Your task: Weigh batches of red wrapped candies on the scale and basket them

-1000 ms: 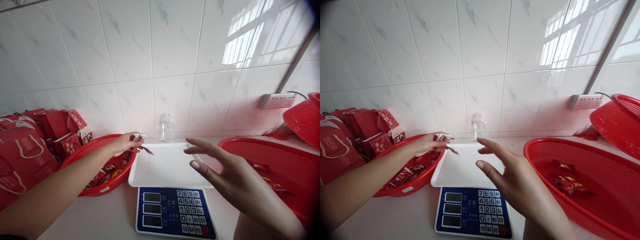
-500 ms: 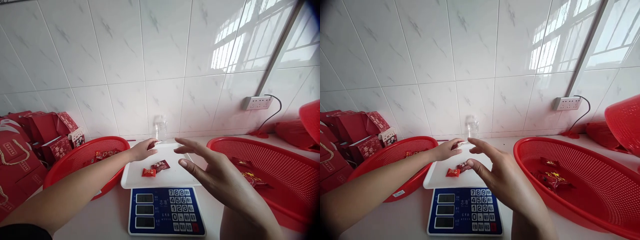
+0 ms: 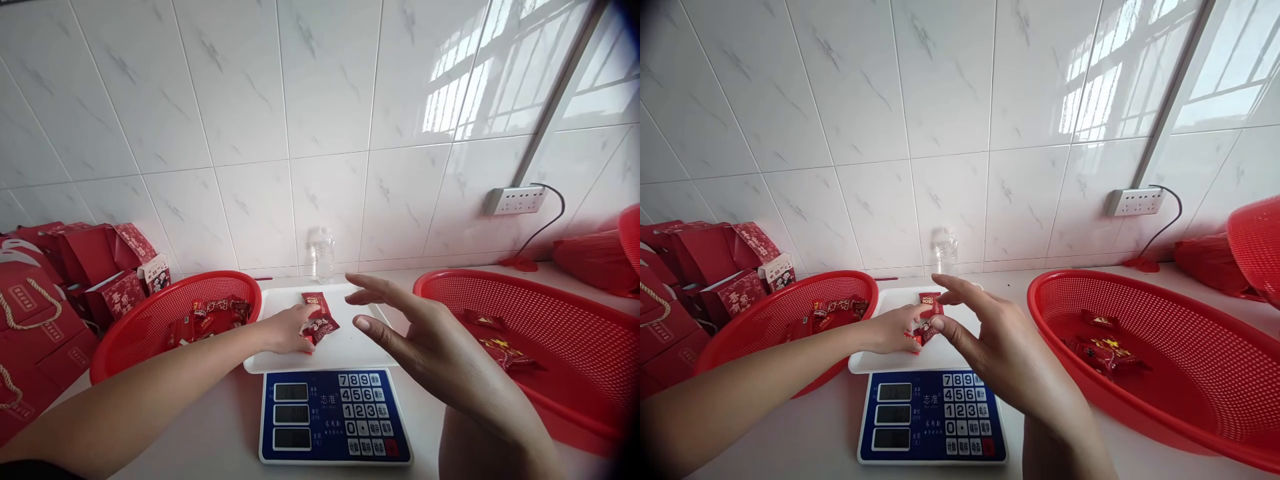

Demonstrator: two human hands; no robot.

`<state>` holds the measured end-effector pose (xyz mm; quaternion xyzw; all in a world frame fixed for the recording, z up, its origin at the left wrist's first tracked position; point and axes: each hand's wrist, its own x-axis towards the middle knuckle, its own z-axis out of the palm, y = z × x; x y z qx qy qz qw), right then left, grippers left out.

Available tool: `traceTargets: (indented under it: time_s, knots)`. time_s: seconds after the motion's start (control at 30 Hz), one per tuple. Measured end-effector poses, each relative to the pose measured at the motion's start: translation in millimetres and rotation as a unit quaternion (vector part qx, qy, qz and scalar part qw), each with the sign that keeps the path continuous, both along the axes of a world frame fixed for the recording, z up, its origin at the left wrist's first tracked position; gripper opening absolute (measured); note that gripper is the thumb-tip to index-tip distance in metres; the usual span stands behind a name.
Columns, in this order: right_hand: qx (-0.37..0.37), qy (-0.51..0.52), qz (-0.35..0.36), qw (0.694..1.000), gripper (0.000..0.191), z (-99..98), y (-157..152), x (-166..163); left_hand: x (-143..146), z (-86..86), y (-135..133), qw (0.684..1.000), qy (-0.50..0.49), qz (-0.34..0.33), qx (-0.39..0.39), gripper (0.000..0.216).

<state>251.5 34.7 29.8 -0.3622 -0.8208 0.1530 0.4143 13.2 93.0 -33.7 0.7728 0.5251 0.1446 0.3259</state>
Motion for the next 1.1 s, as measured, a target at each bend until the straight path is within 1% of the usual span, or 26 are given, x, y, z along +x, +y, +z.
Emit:
traceTargets:
  time_s: [0.07,0.13,0.2,0.27,0.33,0.43,0.53,0.63,0.7,0.77,0.8,0.9,0.97,1.0,1.03,1.1]
  knots:
    - [0.002,-0.001,0.003,1.000,0.042,-0.5,0,0,8,-2.3,0,0.999,-0.008,-0.035,-0.020,0.065]
    - [0.000,-0.002,0.007,1.000,0.042,-0.9,0,0,14,-4.6,0,0.998,-0.011,-0.051,-0.020,0.061]
    - [-0.004,-0.001,0.010,1.000,0.043,-1.3,0,-1,17,-6.6,1,0.999,-0.004,-0.052,0.013,0.057]
    - [-0.010,0.006,0.018,1.000,0.043,-1.4,1,-1,18,-7.5,4,0.997,0.004,-0.046,0.061,0.054]
    - [-0.016,0.014,0.024,0.999,0.043,-1.4,1,-1,15,-7.3,8,0.994,0.010,-0.030,0.105,0.052]
    - [-0.011,0.016,0.021,1.000,0.043,-1.3,1,-1,9,-7.5,14,0.989,0.019,0.002,0.146,0.050]
    - [-0.009,0.010,0.017,1.000,0.042,-2.2,1,-2,5,-12.3,17,0.987,0.037,0.013,0.153,0.060]
    - [-0.021,0.008,0.020,1.000,0.042,-4.6,3,-3,5,-18.1,16,0.990,0.052,0.005,0.134,0.075]
    - [-0.019,0.006,0.016,1.000,0.043,-6.6,5,-4,0,-18.1,18,0.991,0.048,0.012,0.122,0.078]
    - [-0.010,-0.002,0.006,1.000,0.044,-8.5,7,-3,-13,-13.7,24,0.991,0.040,0.049,0.120,0.074]
    - [-0.006,-0.006,0.000,1.000,0.044,-9.4,8,-2,-24,-10.6,27,0.988,0.037,0.081,0.123,0.070]
    - [0.007,-0.014,-0.012,1.000,0.046,-11.8,11,0,-69,-2.4,35,0.967,0.045,0.213,0.134,0.058]
    - [0.011,-0.017,-0.015,1.000,0.048,-13.1,13,-1,-104,-0.7,31,0.948,0.058,0.292,0.117,0.055]
    - [0.012,-0.021,-0.016,1.000,0.049,-13.6,13,-1,-120,-0.8,26,0.942,0.066,0.314,0.096,0.054]
    - [0.014,-0.025,-0.016,0.999,0.050,-14.0,14,-3,-135,-1.1,19,0.942,0.076,0.321,0.068,0.053]
    - [0.018,-0.032,-0.016,0.999,0.051,-14.6,16,-6,-157,-1.2,0,0.948,0.099,0.301,-0.005,0.055]
